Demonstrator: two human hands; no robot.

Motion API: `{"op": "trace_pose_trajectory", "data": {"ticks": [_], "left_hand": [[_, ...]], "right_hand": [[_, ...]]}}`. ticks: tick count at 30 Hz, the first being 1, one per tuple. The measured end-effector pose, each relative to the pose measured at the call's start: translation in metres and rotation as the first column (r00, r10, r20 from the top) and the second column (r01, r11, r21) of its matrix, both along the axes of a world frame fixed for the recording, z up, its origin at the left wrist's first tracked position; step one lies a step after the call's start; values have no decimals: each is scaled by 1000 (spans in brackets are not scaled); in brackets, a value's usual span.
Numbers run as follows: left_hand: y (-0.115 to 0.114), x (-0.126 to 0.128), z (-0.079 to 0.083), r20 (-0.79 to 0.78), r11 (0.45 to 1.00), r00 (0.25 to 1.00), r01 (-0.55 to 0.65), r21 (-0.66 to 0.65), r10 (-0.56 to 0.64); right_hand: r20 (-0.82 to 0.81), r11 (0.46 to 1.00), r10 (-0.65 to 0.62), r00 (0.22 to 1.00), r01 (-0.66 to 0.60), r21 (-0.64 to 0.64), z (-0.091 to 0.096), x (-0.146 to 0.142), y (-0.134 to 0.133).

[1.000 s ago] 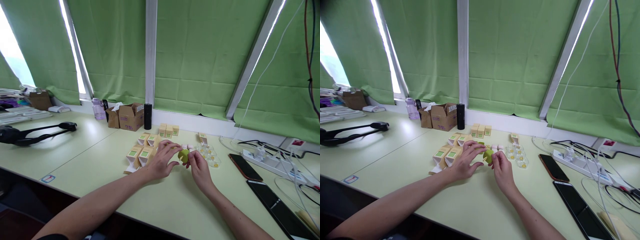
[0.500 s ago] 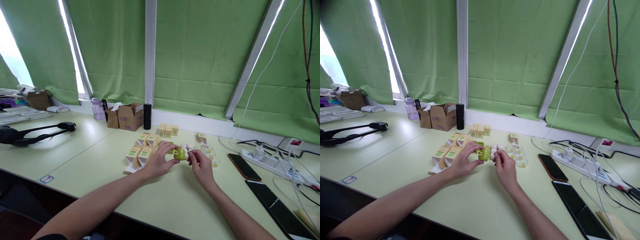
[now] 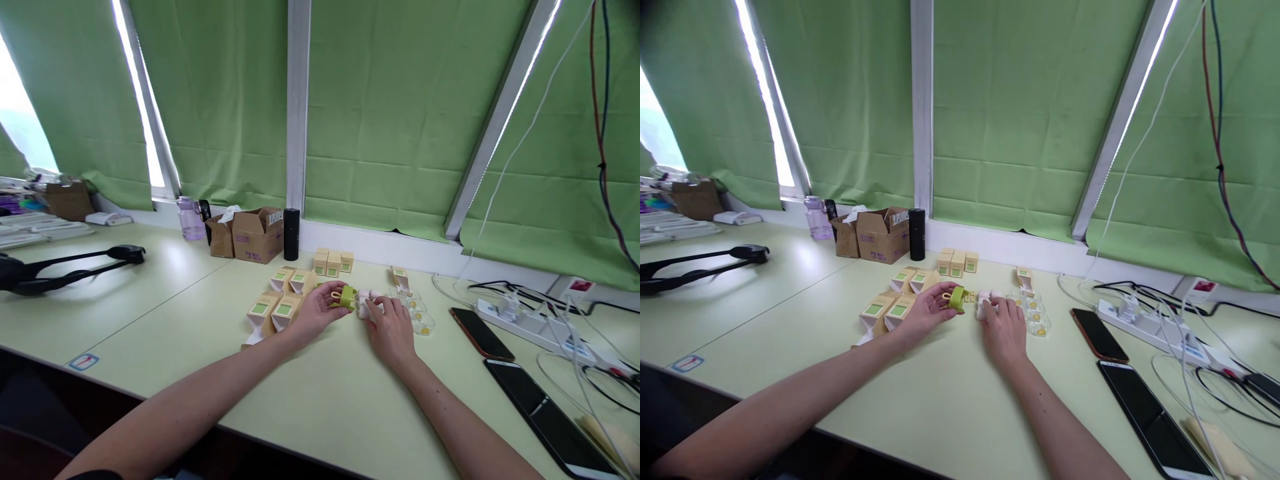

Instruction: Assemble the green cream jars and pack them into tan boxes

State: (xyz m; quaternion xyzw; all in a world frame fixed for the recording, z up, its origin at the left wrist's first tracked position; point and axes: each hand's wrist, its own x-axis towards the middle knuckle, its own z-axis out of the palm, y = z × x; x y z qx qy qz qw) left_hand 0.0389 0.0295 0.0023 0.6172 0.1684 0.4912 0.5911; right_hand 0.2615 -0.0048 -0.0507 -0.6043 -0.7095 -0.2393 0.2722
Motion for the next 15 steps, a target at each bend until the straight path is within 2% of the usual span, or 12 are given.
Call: {"op": "trace_pose_trajectory", "data": {"ticks": [10,13,14,15], "left_hand": [[2,0,-6,9,1000,1000,-28,3,28],[3,-1,-5,19,999,999,-35,5,35],[3,-1,-5,24,999,999,-41,5,41],[4,-1,-5,31,999,998,-48,4,48]], "right_hand": [[-62,1000,11,998,-11,4,-4,-1,3],[-230,995,97,968,-95,21,-2,-2,2],[-344,991,136,929,-130,40,0,-2,2],[-501,983,179,847,-167,70,2,-4,2]]}}
